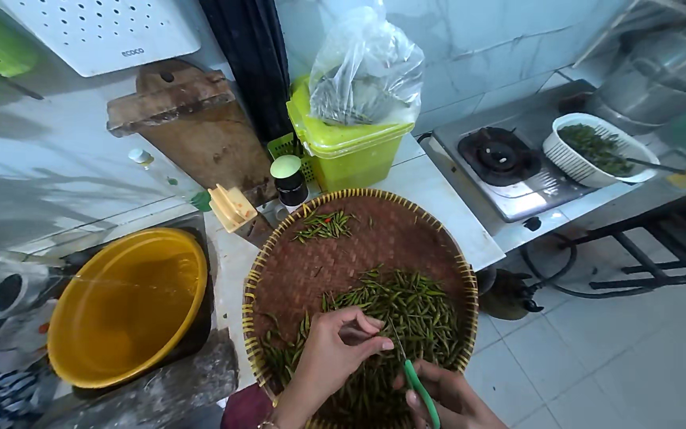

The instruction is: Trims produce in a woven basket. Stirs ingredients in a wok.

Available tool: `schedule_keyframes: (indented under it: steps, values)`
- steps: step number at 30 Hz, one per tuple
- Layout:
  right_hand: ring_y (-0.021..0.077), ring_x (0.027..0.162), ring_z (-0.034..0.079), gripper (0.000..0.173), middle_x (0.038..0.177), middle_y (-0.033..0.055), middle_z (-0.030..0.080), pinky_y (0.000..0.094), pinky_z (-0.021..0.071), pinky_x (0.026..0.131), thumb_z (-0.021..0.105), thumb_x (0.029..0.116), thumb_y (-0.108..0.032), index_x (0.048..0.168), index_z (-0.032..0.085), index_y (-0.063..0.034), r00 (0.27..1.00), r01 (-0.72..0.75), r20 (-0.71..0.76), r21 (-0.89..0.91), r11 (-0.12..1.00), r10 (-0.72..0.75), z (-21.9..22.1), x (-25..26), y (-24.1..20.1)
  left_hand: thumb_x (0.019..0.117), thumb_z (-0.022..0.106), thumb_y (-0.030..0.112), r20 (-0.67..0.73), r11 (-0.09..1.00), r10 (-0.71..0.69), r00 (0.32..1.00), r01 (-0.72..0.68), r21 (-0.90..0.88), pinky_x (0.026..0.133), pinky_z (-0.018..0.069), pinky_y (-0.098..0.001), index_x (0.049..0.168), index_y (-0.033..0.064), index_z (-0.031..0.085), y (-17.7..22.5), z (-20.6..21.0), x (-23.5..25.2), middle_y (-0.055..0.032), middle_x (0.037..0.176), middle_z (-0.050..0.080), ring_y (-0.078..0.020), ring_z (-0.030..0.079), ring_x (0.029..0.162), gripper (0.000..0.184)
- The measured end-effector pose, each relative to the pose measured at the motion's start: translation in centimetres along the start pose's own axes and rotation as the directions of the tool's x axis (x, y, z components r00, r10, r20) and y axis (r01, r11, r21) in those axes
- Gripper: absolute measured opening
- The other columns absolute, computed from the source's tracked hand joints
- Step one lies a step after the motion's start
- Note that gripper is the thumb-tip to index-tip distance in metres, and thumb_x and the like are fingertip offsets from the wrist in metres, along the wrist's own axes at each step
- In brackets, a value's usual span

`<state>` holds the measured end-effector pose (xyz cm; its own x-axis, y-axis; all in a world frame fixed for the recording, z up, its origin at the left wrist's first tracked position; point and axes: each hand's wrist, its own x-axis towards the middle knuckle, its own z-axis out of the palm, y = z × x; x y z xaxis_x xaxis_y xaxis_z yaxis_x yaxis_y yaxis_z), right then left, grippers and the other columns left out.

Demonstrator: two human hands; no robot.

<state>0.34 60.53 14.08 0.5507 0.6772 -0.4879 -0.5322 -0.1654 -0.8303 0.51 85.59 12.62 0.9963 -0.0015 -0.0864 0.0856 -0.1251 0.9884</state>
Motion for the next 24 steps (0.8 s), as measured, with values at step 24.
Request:
schedule_keyframes:
  steps: [24]
  values:
    - [0.018, 0.07, 0.069, 0.03, 0.09, 0.0081, 0.071, 0.0363, 0.058, 0.055, 0.064, 0.1027, -0.026, 0.124, 0.064, -0.0048, 1.0, -0.003, 0.003, -0.126, 0.992, 0.003, -0.2, -0.6, 0.5, 0.0834, 0.086, 0.024, 0.062, 0.961, -0.234, 0.97, 0.221, 0.164, 0.065, 0.0642, -0.0253, 0.094, 0.0112, 0.076, 1.2, 0.6, -0.2, 0.004, 0.087, 0.077, -0.0079, 0.073, 0.069, 0.02]
